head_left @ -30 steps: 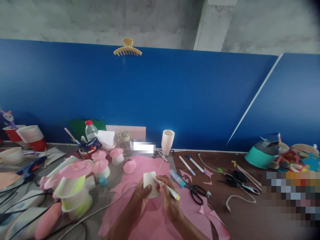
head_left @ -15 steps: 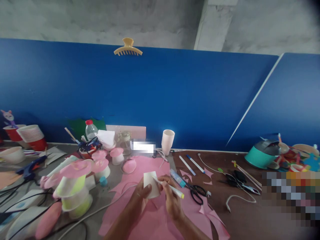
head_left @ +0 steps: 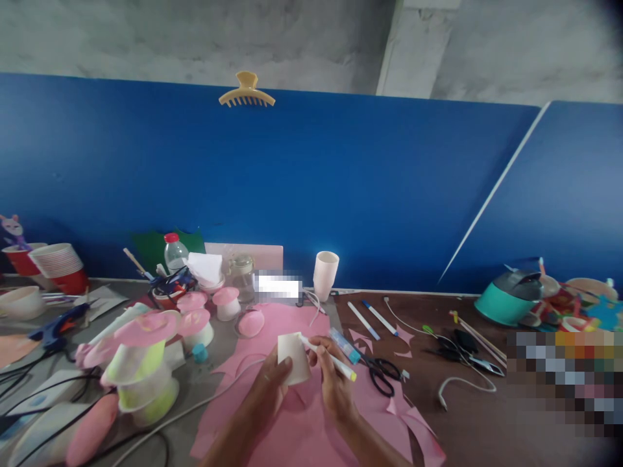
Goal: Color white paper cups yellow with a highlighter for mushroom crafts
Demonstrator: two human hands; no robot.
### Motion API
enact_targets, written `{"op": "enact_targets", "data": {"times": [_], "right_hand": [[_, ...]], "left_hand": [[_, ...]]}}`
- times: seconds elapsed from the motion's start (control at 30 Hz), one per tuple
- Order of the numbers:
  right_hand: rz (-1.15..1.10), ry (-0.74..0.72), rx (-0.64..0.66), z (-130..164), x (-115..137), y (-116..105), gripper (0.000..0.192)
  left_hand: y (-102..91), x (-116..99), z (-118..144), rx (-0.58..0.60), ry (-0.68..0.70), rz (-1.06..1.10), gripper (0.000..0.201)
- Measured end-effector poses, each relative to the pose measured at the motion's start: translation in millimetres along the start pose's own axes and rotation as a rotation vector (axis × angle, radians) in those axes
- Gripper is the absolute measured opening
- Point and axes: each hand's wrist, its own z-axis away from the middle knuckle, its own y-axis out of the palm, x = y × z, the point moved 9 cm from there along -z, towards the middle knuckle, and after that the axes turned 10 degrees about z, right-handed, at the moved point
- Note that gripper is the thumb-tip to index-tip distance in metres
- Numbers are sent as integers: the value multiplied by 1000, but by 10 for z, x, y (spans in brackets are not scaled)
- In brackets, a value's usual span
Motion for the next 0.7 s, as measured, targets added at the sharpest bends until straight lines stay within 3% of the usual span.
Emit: {"op": "enact_targets", "data": {"times": [0.4, 0.7], "right_hand": [[-75, 48, 11, 23, -43, 21, 42], [-36, -52, 126, 90, 80, 110, 34]], "left_hand": [[-128, 59, -50, 6, -21, 25, 42], [-36, -13, 3, -13, 10, -22, 42]]}}
